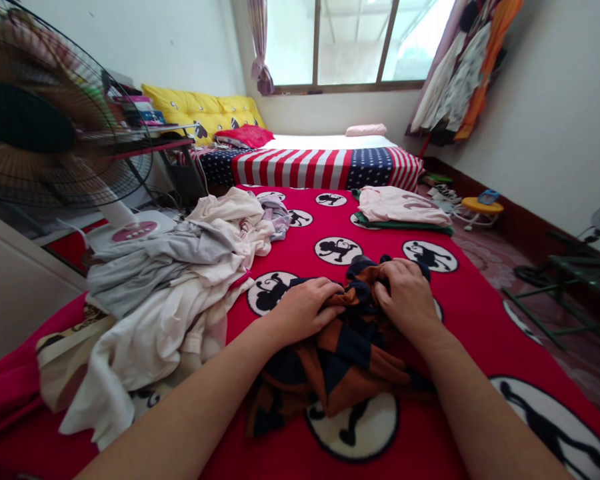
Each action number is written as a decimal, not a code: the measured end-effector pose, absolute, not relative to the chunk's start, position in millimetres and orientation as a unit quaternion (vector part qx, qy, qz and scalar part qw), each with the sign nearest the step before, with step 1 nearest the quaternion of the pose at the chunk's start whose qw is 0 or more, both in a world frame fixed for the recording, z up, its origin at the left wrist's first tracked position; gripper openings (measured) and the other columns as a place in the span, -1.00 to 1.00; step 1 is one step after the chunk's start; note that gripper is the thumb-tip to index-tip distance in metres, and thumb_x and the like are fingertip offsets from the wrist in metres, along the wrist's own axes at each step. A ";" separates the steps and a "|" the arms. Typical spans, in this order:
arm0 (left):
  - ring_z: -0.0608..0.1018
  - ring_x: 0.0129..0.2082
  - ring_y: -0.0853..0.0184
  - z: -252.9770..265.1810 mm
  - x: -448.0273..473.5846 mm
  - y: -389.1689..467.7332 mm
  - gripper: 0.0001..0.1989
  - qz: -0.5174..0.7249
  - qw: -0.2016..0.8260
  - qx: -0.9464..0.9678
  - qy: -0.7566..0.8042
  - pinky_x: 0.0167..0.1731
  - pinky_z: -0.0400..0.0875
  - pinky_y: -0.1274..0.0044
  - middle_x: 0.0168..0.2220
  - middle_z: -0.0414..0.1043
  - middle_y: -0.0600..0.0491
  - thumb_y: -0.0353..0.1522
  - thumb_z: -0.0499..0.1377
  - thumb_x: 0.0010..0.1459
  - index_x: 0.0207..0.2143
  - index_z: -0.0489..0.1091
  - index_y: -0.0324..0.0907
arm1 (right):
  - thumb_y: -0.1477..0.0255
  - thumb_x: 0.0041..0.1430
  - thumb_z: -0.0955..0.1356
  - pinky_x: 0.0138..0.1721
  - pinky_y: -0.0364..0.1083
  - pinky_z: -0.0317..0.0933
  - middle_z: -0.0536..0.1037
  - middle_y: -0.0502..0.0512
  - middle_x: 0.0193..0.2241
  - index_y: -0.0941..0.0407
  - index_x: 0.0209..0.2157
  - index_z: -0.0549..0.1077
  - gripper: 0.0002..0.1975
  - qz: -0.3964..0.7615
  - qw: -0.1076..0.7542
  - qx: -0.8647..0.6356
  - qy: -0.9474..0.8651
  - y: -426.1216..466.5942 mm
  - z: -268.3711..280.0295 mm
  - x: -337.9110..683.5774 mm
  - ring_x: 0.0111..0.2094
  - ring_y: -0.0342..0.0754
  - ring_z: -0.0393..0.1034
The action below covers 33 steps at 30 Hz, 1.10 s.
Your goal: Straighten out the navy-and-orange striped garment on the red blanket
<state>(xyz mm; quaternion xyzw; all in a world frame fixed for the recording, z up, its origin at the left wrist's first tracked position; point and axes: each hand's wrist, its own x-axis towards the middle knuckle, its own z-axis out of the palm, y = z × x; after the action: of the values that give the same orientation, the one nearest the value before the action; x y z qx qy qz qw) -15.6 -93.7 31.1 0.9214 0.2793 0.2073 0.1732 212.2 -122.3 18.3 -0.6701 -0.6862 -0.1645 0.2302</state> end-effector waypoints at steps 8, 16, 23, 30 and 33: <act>0.51 -0.09 0.24 33.7 -14.5 -95.9 -0.76 0.202 0.172 0.921 0.284 -0.06 0.39 0.47 -0.07 0.45 -0.01 -0.32 0.13 0.26 -0.04 0.38 -0.16 | 0.49 0.10 0.28 -0.06 0.04 0.18 0.53 0.20 -0.22 0.10 -0.36 0.35 -0.96 -0.166 0.227 -0.668 -0.688 -123.3 20.2 209.7 0.00 0.17 0.28; 0.51 -0.09 0.24 32.6 -14.9 -94.2 -0.76 0.203 0.172 0.921 0.283 -0.06 0.39 0.48 -0.07 0.45 0.00 -0.32 0.13 0.26 -0.04 0.38 -0.15 | 0.49 0.11 0.28 -0.05 0.04 0.18 0.53 0.20 -0.21 0.10 -0.37 0.35 -0.97 -0.164 0.227 -0.667 -0.690 -123.3 19.9 209.4 0.03 0.17 0.27; 0.51 -0.07 0.25 32.7 -15.0 -95.1 -0.76 0.204 0.173 0.921 0.283 -0.05 0.39 0.48 -0.06 0.45 0.00 -0.31 0.13 0.27 -0.03 0.38 -0.15 | 0.48 0.12 0.27 -0.04 0.05 0.19 0.52 0.22 -0.20 0.11 -0.34 0.36 -0.95 -0.158 0.221 -0.676 -0.685 -122.7 18.8 209.4 0.05 0.18 0.27; 0.51 -0.06 0.24 32.6 -15.4 -94.4 -0.75 0.205 0.173 0.920 0.286 -0.03 0.38 0.47 -0.04 0.45 0.00 -0.30 0.13 0.26 -0.03 0.38 -0.14 | 0.49 0.11 0.27 -0.03 0.05 0.18 0.53 0.20 -0.22 0.11 -0.36 0.35 -0.96 -0.166 0.226 -0.665 -0.692 -121.9 17.4 210.4 0.04 0.17 0.27; 0.51 -0.05 0.24 32.1 -15.4 -94.2 -0.75 0.208 0.172 0.920 0.283 -0.03 0.38 0.47 -0.04 0.44 -0.01 -0.31 0.13 0.26 -0.02 0.37 -0.14 | 0.49 0.12 0.27 -0.02 0.04 0.18 0.52 0.19 -0.22 0.11 -0.36 0.35 -0.96 -0.163 0.223 -0.668 -0.691 -122.4 18.0 210.1 0.04 0.17 0.27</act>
<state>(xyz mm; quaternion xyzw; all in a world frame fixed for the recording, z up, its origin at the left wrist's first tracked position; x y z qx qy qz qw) -15.4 -94.2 32.1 0.9205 0.2831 0.2078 0.1716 210.1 -122.4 18.0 -0.6678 -0.6912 -0.1627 0.2231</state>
